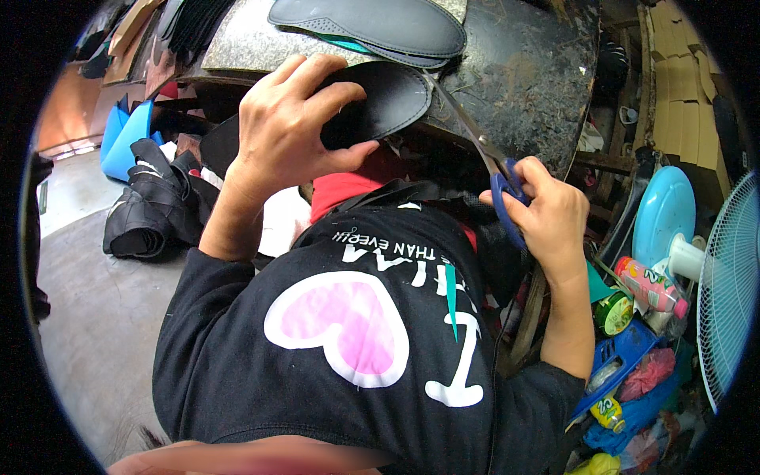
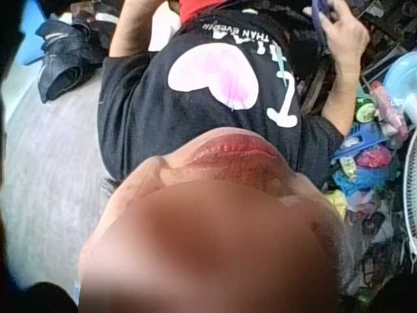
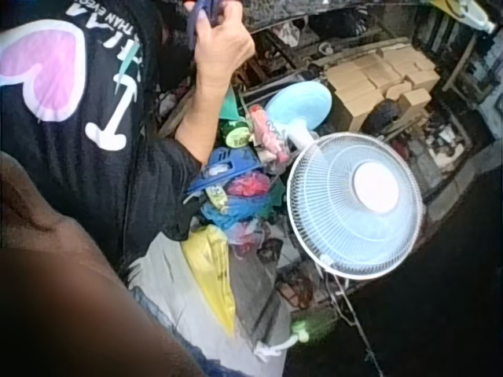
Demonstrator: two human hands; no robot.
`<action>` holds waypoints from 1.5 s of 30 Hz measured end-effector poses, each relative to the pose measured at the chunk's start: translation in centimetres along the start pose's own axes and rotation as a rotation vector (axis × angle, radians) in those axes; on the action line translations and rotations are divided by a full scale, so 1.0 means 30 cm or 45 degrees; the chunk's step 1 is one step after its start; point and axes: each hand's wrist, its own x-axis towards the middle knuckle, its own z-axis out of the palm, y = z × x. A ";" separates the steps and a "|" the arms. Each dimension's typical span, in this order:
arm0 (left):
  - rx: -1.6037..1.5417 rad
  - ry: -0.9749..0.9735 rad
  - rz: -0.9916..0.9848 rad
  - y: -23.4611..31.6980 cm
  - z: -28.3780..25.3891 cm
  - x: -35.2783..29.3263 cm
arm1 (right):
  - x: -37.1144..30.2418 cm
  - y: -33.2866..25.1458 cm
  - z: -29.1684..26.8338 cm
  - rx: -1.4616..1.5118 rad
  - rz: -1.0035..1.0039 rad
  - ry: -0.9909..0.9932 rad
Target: The person uses scissors to trim the edges of teal and black shoe insoles. They repeatedly pick up insoles, align them, and cut along the perimeter, then place the trimmed pieces on the workbench.
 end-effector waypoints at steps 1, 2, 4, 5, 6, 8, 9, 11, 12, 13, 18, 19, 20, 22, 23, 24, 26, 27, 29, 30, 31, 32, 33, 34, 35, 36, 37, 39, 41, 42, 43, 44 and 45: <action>-0.040 -0.020 0.022 0.007 0.000 0.003 | 0.010 -0.005 0.010 0.400 0.012 -0.082; -0.079 -0.037 0.046 0.020 0.002 0.006 | 0.025 -0.016 0.029 0.802 0.040 -0.153; -0.166 -0.091 0.114 0.055 0.010 0.009 | 0.058 -0.045 0.065 1.295 0.074 -0.196; -0.197 -0.123 0.171 0.076 0.017 0.010 | 0.062 -0.068 0.095 1.370 -0.050 -0.086; -0.208 -0.149 0.196 0.096 0.025 0.009 | 0.071 -0.081 0.104 1.256 -0.155 -0.014; -0.204 -0.176 0.204 0.108 0.036 0.007 | 0.085 -0.098 0.110 1.242 -0.218 0.036; -0.222 -0.154 0.157 0.099 0.040 0.004 | 0.093 -0.100 0.106 1.286 -0.160 0.020; -0.231 -0.126 0.056 0.057 0.043 -0.008 | 0.108 -0.092 0.093 1.394 -0.157 -0.035; -0.222 0.005 -0.052 0.030 0.050 -0.011 | 0.105 -0.081 0.082 1.325 -0.178 0.074; -0.219 0.061 -0.148 -0.015 0.052 -0.014 | 0.108 -0.069 0.073 1.350 -0.162 0.134; -1.682 -0.031 -1.117 -0.151 0.085 -0.037 | 0.118 -0.030 0.051 0.629 -0.268 0.263; -1.780 -0.048 -1.303 -0.161 0.094 -0.039 | 0.123 -0.034 0.052 0.454 -0.190 0.238; -1.885 -0.039 -1.292 -0.166 0.098 -0.043 | 0.120 -0.040 0.054 0.150 -0.387 0.415; -2.089 -0.103 -1.238 -0.171 0.102 -0.045 | 0.128 -0.059 0.060 -0.054 -0.445 0.514; -2.113 -0.134 -1.257 -0.169 0.103 -0.046 | 0.128 -0.069 0.061 -0.153 -0.461 0.559; -2.152 -0.168 -1.233 -0.169 0.101 -0.045 | 0.132 -0.076 0.062 -0.144 -0.490 0.614; -2.185 -0.245 -1.206 -0.165 0.095 -0.046 | 0.134 -0.082 0.058 -0.118 -0.489 0.626; -2.180 -0.284 -1.203 -0.163 0.092 -0.047 | 0.134 -0.081 0.055 -0.111 -0.497 0.627; -2.174 -0.315 -1.253 -0.156 0.087 -0.050 | 0.132 -0.071 0.046 -0.182 -0.520 0.619; -2.171 -0.303 -1.306 -0.152 0.084 -0.053 | 0.132 -0.065 0.040 -0.172 -0.519 0.605; -2.237 -0.293 -1.258 -0.150 0.082 -0.053 | 0.131 -0.060 0.037 -0.161 -0.516 0.598; -2.189 -0.288 -1.309 -0.150 0.078 -0.053 | 0.127 -0.057 0.032 -0.083 -0.425 0.536; -2.155 -0.299 -1.337 -0.148 0.076 -0.053 | 0.124 -0.056 0.029 -0.032 -0.418 0.521; -2.155 -0.314 -1.307 -0.147 0.074 -0.051 | 0.121 -0.057 0.027 0.017 -0.390 0.503; -2.155 -0.328 -1.278 -0.145 0.073 -0.050 | 0.119 -0.059 0.023 0.061 -0.335 0.471; -2.119 -0.350 -1.289 -0.143 0.073 -0.049 | 0.114 -0.062 0.021 -0.065 -0.457 0.583; -2.082 -0.373 -1.302 -0.138 0.075 -0.048 | 0.110 -0.064 0.018 -0.127 -0.484 0.610; -1.998 -0.433 -1.313 -0.129 0.078 -0.046 | 0.101 -0.063 0.013 -0.254 -0.521 0.651; -1.914 -0.513 -1.292 -0.120 0.080 -0.043 | 0.098 -0.052 0.013 -0.323 -0.582 0.664; -1.847 -0.526 -1.284 -0.116 0.074 -0.043 | 0.100 -0.045 0.014 -0.367 -0.602 0.660; -1.772 -0.508 -1.184 -0.114 0.070 -0.036 | 0.103 -0.036 0.017 -0.104 -0.477 0.525; -1.696 -0.488 -1.085 -0.107 0.065 -0.029 | 0.107 -0.030 0.022 0.148 -0.345 0.379; -1.628 -0.458 -0.970 -0.100 0.059 -0.018 | 0.111 -0.028 0.028 0.376 -0.147 0.199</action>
